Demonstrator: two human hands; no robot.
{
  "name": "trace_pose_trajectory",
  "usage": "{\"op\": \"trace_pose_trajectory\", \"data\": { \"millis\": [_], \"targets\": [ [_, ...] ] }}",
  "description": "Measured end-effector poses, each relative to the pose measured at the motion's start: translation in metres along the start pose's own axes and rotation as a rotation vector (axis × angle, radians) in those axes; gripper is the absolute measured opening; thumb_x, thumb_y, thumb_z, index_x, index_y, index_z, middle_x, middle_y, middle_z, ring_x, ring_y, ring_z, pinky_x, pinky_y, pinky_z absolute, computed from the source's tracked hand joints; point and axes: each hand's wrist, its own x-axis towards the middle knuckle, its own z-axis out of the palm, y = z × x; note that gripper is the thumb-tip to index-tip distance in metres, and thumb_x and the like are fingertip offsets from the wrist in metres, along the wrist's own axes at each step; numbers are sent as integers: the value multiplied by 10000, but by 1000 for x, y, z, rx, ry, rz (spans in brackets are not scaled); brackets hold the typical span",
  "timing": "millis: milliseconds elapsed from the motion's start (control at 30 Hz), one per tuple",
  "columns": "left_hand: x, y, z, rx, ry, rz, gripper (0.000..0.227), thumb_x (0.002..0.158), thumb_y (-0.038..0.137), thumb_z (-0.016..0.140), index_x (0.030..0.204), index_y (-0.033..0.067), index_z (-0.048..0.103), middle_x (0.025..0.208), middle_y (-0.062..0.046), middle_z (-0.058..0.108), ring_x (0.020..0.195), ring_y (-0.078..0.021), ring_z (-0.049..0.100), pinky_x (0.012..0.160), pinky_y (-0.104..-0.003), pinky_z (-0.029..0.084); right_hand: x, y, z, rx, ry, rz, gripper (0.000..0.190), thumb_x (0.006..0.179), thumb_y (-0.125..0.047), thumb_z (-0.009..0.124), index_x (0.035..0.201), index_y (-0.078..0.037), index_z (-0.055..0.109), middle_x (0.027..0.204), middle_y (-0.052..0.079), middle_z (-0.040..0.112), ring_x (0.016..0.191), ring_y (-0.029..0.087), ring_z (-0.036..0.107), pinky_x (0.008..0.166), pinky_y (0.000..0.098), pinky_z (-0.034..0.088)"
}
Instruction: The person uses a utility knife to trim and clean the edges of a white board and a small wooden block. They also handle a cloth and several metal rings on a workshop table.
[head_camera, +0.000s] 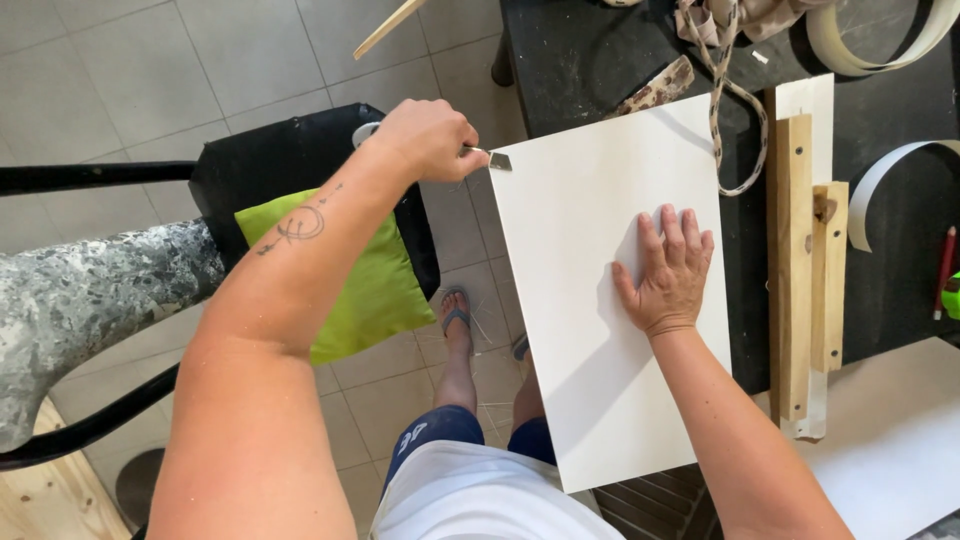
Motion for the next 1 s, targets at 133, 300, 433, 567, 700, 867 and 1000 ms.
{"op": "trace_pose_trajectory", "data": {
  "millis": [133,300,433,567,700,867,1000],
  "targets": [
    [-6,6,10,28,71,44,446,1065,449,551,759,168,712,635,-33,611,578,-301,540,533,-435,448,1,-2,-3,-8,-7,2,689,1047,-548,511,1570,-102,556,1630,155,469,1525,439,379,1188,667,289],
    [-15,3,34,5,191,71,433,989,502,534,775,196,755,668,-58,689,699,-315,726,709,-459,585,-3,2,7,-14,-164,165,732,997,-710,331,1618,-323,360,1639,79,287,1575,358,170,1246,591,61],
    [-23,5,39,-28,193,83,432,1029,475,535,831,172,771,677,-80,687,704,-343,728,714,-478,579,-3,4,9,-19,-162,171,707,1002,-708,358,1602,-334,380,1644,69,300,1570,360,181,1238,599,60],
    [-30,12,52,-19,203,81,426,1031,475,539,838,173,770,680,-75,689,703,-340,728,705,-477,582,-3,4,10,-20,-167,164,722,1000,-728,347,1599,-325,377,1641,66,299,1566,359,182,1234,604,64],
    [-40,26,64,-8,196,71,423,1026,480,535,828,175,752,673,-72,678,699,-337,725,702,-480,577,0,4,8,-8,-150,151,727,1002,-721,337,1586,-291,397,1625,86,317,1556,372,207,1228,617,84],
    [-53,45,96,19,227,82,458,1036,531,520,807,185,715,646,-81,648,663,-357,712,657,-494,561,-1,4,9,7,-130,120,768,1023,-747,298,1591,-246,428,1622,116,344,1537,400,241,1195,647,97],
    [-65,66,110,64,189,77,467,1081,509,520,816,178,716,646,-52,643,614,-339,675,574,-471,510,2,-2,-4,48,-107,88,716,1056,-641,415,1594,-170,458,1642,132,368,1540,411,260,1168,733,162]
  ]
}}
